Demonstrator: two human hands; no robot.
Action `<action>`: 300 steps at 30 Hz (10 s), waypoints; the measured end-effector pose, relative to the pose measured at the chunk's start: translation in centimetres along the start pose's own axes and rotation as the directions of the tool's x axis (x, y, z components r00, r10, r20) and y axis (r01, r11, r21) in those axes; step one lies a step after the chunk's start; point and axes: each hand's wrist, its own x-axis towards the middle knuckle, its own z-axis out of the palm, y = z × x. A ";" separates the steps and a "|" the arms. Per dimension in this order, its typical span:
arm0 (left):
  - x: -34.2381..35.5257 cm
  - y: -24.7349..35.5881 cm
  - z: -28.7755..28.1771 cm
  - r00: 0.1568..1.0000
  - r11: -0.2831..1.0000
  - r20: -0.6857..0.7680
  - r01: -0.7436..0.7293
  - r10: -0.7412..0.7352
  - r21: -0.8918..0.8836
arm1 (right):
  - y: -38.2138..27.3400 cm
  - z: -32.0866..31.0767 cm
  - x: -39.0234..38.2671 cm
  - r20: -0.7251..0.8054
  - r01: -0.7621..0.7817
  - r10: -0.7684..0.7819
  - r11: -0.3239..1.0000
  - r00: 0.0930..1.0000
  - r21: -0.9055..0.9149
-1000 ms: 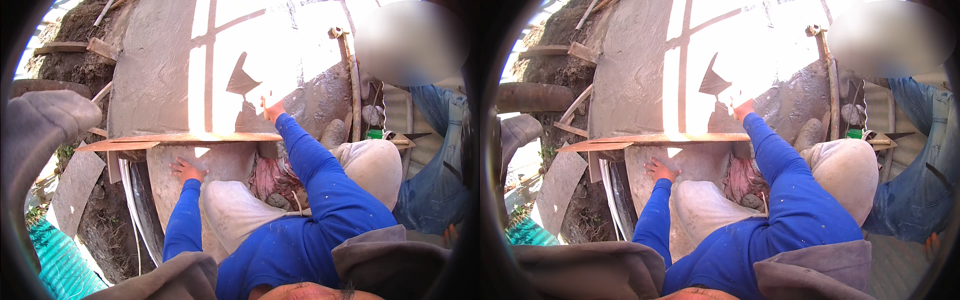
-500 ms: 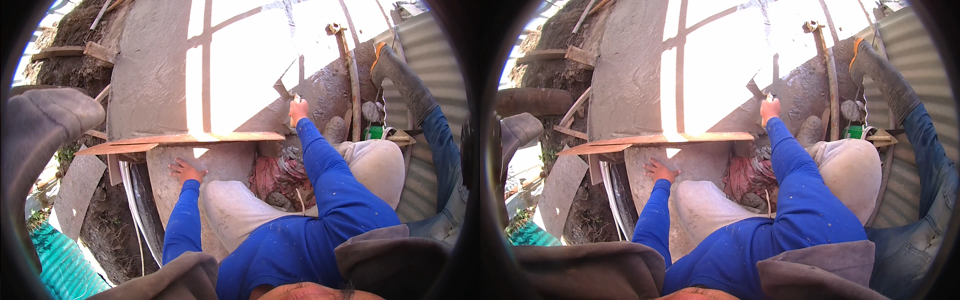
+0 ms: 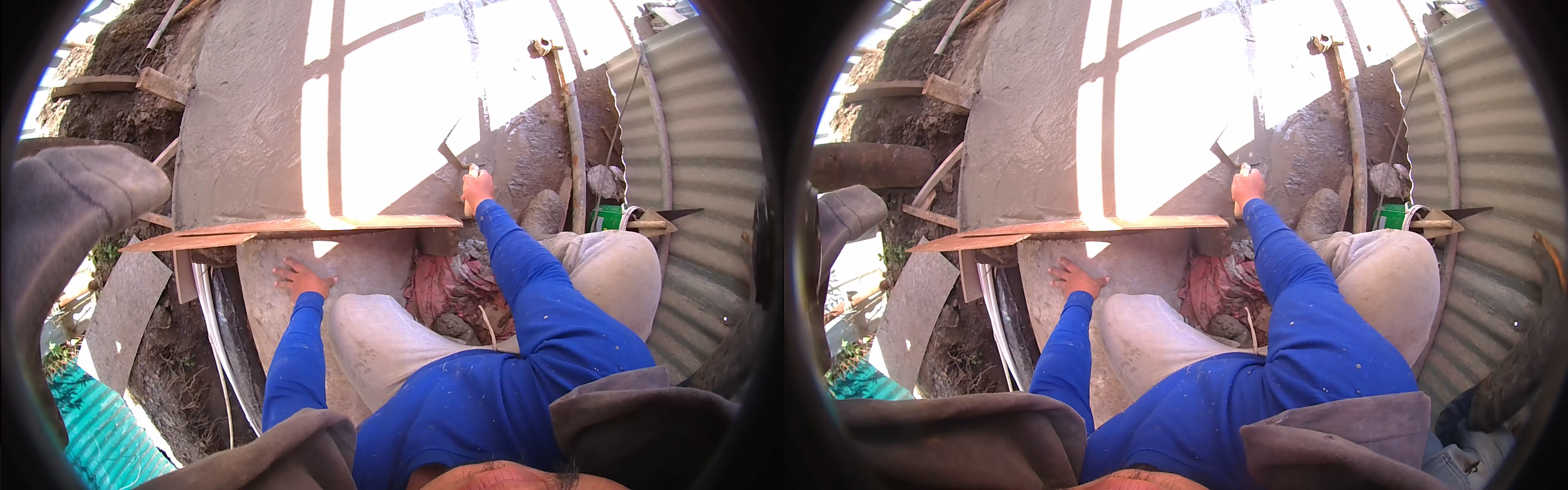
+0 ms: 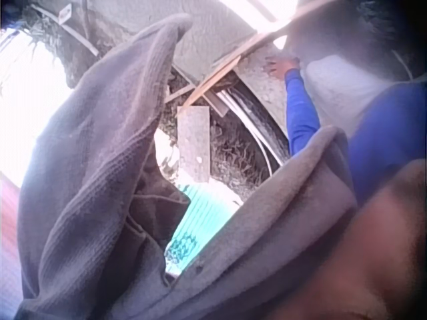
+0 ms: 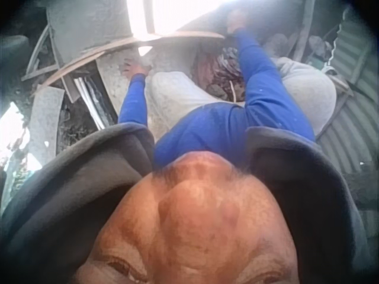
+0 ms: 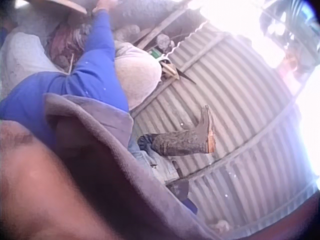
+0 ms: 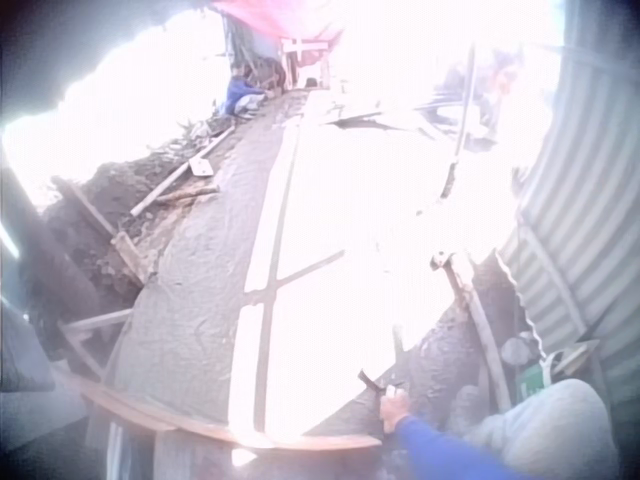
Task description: The person scoops wet plaster from a pile and applies it to a curved wall surface using a trowel. They repeatedly smooth and level the plaster with the trowel while kneeling on the ground.
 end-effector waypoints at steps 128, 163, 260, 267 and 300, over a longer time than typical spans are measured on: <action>1.2 -0.2 2.2 0.985 0.986 -0.089 0.140 -0.148 -0.088 | -22.1 -19.3 12.3 0.969 0.907 -0.174 -0.354 0.176 -0.228; 1.4 4.7 3.2 0.926 0.919 -0.195 0.259 -0.324 -0.296 | -26.9 -3.6 10.9 0.999 0.819 -0.018 -0.574 -0.036 0.019; 0.0 5.5 -0.9 0.925 0.870 0.042 0.370 -0.377 -0.326 | -24.7 3.3 5.0 0.968 0.987 -0.217 -0.069 0.129 -0.147; -0.3 5.4 -1.2 0.924 0.866 0.067 0.376 -0.376 -0.329 | -23.8 3.0 7.4 0.759 0.913 -0.509 0.241 0.407 -0.328; -1.9 3.9 -0.7 0.927 0.848 0.051 0.360 -0.370 -0.390 | -9.6 2.1 0.6 0.935 0.958 -0.215 0.113 0.283 -0.264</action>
